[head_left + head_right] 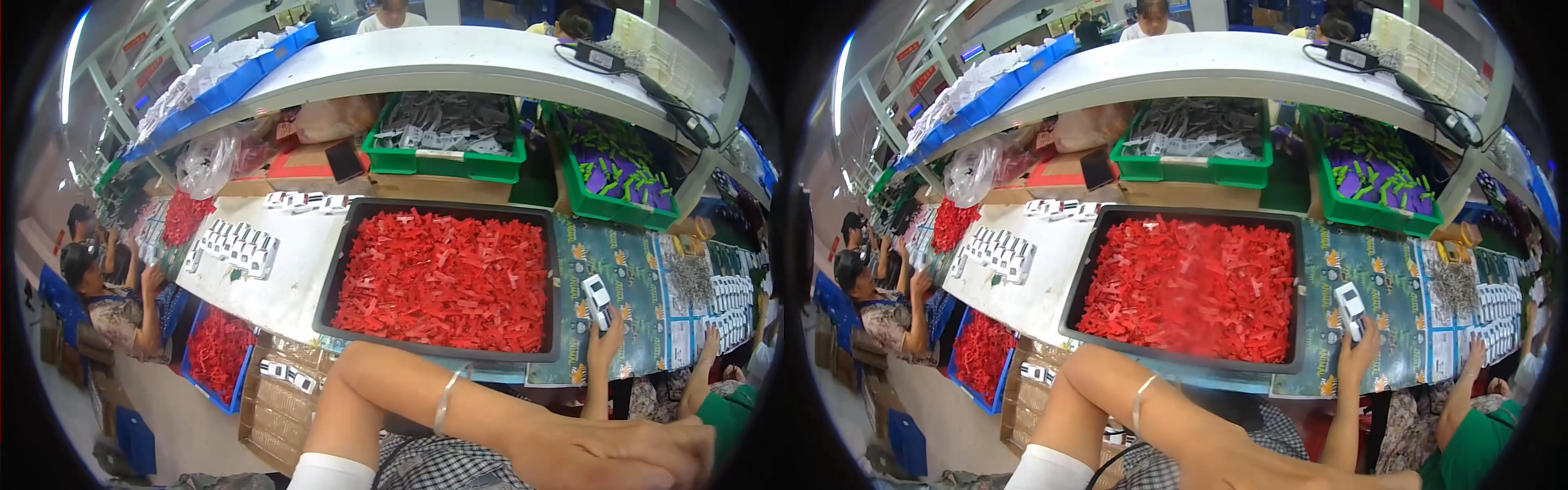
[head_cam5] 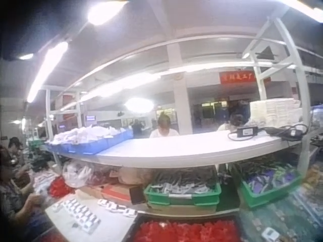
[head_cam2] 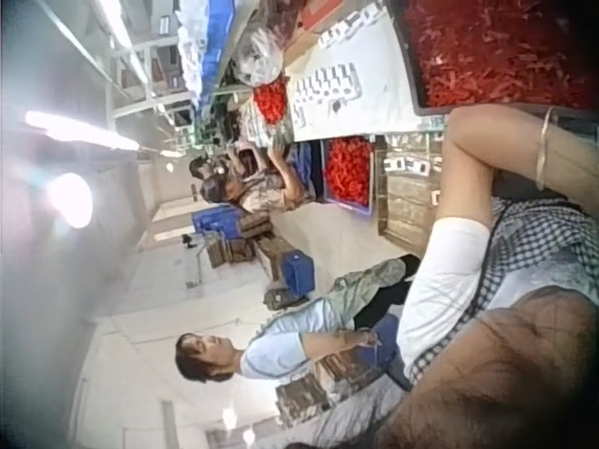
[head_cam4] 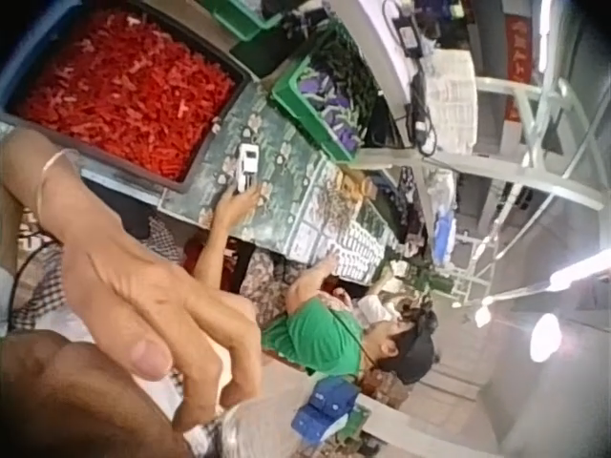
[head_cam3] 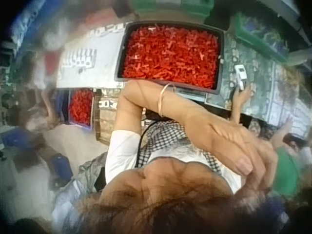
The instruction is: The person assembles toy cars by taking car shells and inserting plastic parts into each one by hand before placing the assembled car bodies on the table.
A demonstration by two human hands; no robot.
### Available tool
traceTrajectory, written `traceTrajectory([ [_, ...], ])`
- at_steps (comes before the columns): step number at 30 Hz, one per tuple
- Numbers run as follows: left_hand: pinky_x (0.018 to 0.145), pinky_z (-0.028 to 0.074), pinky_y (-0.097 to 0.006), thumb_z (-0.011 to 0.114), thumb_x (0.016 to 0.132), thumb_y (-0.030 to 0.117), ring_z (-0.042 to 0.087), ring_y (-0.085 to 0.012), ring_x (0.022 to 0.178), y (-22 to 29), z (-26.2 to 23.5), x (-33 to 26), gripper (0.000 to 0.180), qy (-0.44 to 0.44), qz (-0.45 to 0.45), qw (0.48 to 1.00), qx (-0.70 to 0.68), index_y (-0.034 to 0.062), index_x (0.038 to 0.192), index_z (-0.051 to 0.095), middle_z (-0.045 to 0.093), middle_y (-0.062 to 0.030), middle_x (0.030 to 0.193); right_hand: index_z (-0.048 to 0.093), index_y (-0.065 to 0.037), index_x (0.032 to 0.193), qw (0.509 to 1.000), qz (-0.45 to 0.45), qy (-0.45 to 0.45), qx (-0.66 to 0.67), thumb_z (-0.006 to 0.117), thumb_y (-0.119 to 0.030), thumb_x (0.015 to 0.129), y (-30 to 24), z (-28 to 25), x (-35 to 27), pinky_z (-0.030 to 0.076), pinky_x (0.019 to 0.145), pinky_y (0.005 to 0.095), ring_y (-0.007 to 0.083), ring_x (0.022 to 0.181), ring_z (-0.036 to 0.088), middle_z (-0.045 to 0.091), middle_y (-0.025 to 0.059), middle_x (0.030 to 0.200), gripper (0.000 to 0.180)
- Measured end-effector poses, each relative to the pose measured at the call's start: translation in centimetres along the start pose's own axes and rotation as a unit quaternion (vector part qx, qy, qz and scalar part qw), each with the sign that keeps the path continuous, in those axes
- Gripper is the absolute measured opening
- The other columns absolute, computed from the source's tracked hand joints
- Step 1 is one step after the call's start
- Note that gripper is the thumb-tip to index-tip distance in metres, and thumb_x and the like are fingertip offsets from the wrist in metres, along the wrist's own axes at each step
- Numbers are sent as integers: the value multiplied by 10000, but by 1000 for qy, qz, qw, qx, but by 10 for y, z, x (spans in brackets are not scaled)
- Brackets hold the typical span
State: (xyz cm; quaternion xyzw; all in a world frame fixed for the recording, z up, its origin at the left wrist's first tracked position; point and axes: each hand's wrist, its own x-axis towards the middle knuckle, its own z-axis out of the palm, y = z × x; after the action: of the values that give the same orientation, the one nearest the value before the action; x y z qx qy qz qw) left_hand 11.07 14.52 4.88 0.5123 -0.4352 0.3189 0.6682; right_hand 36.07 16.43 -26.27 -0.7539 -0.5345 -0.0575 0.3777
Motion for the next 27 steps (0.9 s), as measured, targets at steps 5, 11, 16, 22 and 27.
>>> traceTrajectory([
  [5,867,397,-407,222,994,354,488,-281,981,22,11,-26,550,146,5,989,-11,29,878,650,536,-164,970,492,-48,1239,1000,5,10,10,649,-57,753,10,10,-5,284,1028,451,352,1200,446,511,154,1246,511],
  [11,864,340,-480,245,973,440,479,-304,911,63,35,-19,600,150,-115,978,91,44,688,595,502,-141,906,515,-50,1216,1000,16,21,14,661,-37,752,5,-4,-4,295,1027,447,353,1190,450,523,155,1243,486],
  [16,831,374,-471,326,966,345,481,-297,923,58,42,-19,447,184,-12,981,59,55,735,576,496,-175,984,546,-21,1169,998,6,35,59,667,-32,747,-3,-4,-1,336,999,440,362,1153,474,543,169,1210,439],
  [22,884,433,-411,359,969,235,547,-267,973,101,72,-15,297,241,40,952,186,8,999,548,558,-151,1064,553,-4,1171,981,57,83,168,616,-88,876,-22,-12,0,400,938,375,297,1076,529,559,144,1170,314],
  [27,846,489,-343,461,966,164,602,-220,954,131,46,-46,303,-111,38,988,101,-66,1161,494,585,-160,1136,566,-13,1165,922,159,143,321,532,-201,968,-15,-37,2,434,720,242,101,862,519,567,49,1045,274],
])
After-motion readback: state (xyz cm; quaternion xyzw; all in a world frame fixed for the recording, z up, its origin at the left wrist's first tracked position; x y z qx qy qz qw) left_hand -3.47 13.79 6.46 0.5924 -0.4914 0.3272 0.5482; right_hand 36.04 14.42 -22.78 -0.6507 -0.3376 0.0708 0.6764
